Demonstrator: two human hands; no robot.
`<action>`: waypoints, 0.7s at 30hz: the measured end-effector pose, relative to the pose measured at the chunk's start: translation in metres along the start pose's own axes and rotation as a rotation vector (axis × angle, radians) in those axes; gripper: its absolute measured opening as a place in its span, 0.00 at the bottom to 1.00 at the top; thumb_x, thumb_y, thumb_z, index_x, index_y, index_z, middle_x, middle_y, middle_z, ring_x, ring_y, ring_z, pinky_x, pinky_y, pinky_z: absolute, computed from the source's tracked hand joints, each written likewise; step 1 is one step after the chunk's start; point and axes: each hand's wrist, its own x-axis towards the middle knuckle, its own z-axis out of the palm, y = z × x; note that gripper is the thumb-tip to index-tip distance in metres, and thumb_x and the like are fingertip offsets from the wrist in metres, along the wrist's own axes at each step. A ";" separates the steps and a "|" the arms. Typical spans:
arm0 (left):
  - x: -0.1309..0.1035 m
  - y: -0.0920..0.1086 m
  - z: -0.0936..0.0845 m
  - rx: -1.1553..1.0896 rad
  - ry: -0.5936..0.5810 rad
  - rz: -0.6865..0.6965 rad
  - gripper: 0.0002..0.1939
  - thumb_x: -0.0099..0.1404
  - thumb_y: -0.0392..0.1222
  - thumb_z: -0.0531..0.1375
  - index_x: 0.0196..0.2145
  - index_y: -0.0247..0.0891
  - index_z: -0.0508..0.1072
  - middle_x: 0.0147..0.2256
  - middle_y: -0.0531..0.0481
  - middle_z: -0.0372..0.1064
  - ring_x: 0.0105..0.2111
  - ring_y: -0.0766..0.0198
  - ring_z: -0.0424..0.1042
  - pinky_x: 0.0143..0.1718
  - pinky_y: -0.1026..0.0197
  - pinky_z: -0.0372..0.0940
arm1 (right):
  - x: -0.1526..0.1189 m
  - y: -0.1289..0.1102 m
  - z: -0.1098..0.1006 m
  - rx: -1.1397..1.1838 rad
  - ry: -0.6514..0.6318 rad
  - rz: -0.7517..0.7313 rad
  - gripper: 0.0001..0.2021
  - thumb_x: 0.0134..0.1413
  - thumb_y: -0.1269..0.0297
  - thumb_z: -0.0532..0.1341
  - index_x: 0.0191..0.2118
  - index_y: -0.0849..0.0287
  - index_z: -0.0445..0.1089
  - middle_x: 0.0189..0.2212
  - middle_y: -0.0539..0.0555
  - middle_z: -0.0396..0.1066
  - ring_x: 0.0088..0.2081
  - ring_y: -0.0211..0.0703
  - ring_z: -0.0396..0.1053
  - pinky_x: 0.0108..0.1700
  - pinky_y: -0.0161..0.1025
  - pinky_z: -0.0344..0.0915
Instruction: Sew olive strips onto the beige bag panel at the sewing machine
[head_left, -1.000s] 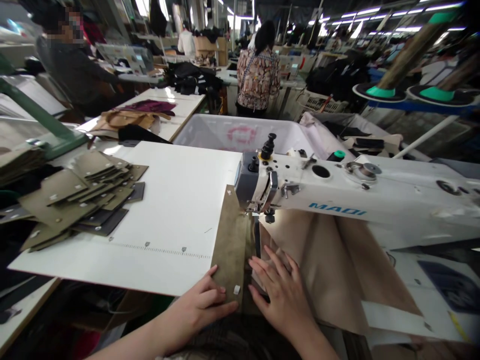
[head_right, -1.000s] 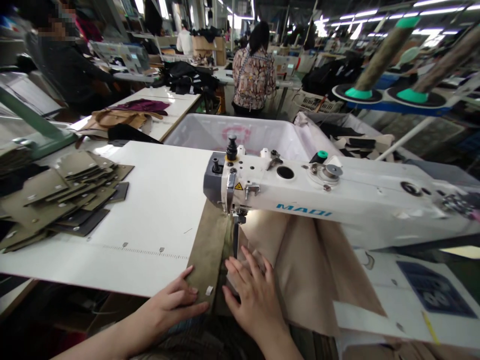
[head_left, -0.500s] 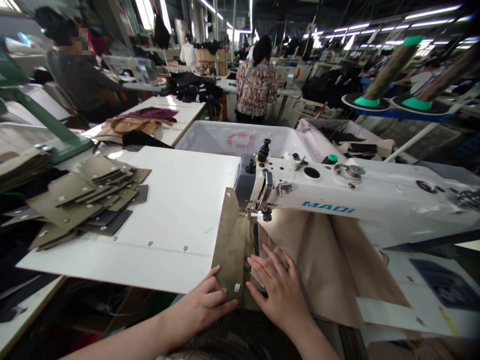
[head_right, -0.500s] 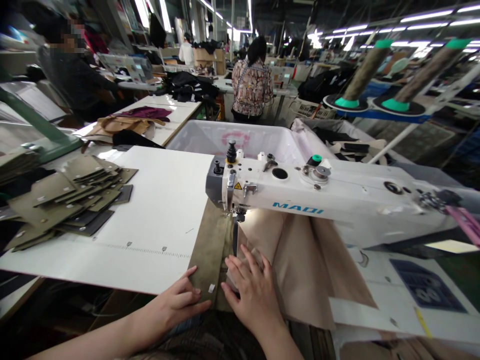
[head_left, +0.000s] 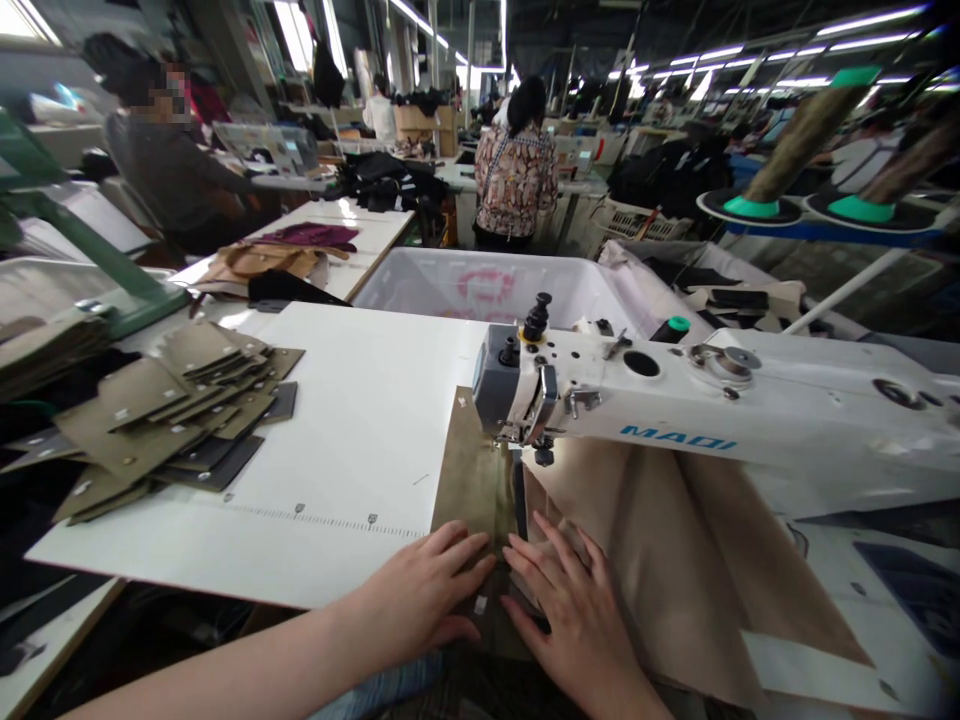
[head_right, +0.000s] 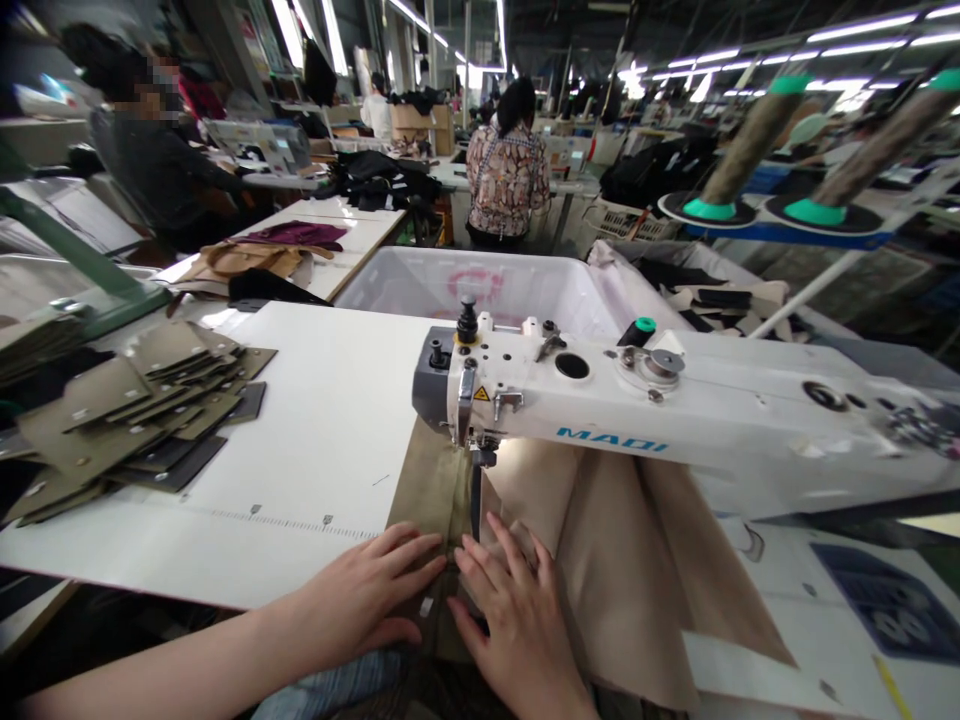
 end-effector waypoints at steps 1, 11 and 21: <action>0.002 -0.007 -0.003 -0.005 -0.008 0.055 0.35 0.67 0.59 0.63 0.64 0.37 0.65 0.63 0.43 0.64 0.63 0.42 0.59 0.62 0.45 0.61 | 0.000 0.000 0.000 0.000 -0.002 -0.001 0.14 0.72 0.55 0.50 0.53 0.49 0.70 0.53 0.40 0.74 0.63 0.46 0.56 0.64 0.50 0.44; 0.010 -0.036 -0.009 -0.112 -0.025 0.166 0.29 0.70 0.59 0.59 0.63 0.43 0.66 0.63 0.50 0.65 0.69 0.40 0.50 0.71 0.35 0.40 | 0.007 0.009 0.001 -0.004 -0.055 -0.042 0.13 0.68 0.60 0.54 0.54 0.49 0.70 0.55 0.39 0.72 0.63 0.49 0.56 0.64 0.51 0.44; 0.029 -0.062 -0.003 -0.130 0.047 0.154 0.27 0.72 0.58 0.57 0.63 0.44 0.67 0.63 0.50 0.66 0.68 0.41 0.52 0.70 0.35 0.38 | 0.032 0.029 0.008 0.032 -0.043 0.006 0.12 0.69 0.59 0.53 0.52 0.49 0.70 0.53 0.42 0.74 0.61 0.49 0.60 0.63 0.51 0.45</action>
